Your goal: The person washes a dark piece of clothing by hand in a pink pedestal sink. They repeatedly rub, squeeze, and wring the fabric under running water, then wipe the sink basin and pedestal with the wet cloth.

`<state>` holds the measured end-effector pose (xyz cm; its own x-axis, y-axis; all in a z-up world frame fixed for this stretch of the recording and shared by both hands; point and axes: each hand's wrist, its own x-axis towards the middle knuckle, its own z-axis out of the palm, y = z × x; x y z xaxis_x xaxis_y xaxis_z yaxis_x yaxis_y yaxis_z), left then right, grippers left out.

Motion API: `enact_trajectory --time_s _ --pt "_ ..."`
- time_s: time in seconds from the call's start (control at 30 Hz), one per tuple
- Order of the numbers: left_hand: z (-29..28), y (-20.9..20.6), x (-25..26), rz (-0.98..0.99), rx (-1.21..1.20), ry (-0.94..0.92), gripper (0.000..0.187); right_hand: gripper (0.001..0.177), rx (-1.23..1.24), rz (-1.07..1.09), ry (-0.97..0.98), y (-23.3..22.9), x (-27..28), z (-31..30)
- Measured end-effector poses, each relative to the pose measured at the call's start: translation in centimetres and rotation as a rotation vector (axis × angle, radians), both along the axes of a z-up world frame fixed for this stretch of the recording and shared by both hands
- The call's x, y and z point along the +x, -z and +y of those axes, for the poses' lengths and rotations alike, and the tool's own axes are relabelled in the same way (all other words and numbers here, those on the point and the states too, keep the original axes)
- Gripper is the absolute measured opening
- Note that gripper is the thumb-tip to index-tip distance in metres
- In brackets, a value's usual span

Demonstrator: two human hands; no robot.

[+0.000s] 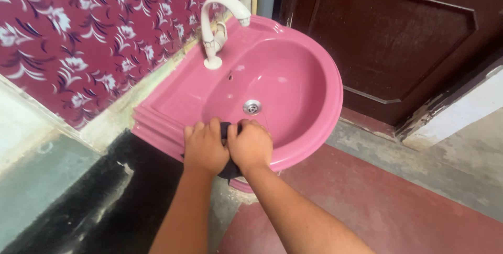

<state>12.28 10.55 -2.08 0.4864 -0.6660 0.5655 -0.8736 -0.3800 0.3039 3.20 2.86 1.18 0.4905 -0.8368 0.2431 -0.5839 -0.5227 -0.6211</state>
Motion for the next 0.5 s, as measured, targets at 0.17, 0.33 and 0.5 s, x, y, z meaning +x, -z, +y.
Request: enact_trajectory --time_s 0.17,0.33,0.5 --pt "0.2 -0.2 -0.4 -0.014 0.006 -0.021 0.026 0.056 0.205 0.289 -0.039 -0.8 0.0 -0.2" --pt "0.4 -0.9 -0.7 0.012 0.035 -0.025 0.022 0.062 0.254 0.352 -0.124 -1.5 -0.3 -0.9" --pt "0.0 -1.8 -0.3 0.028 0.108 -0.048 0.024 0.064 0.188 0.315 -0.154 -1.1 -0.1 -1.4"
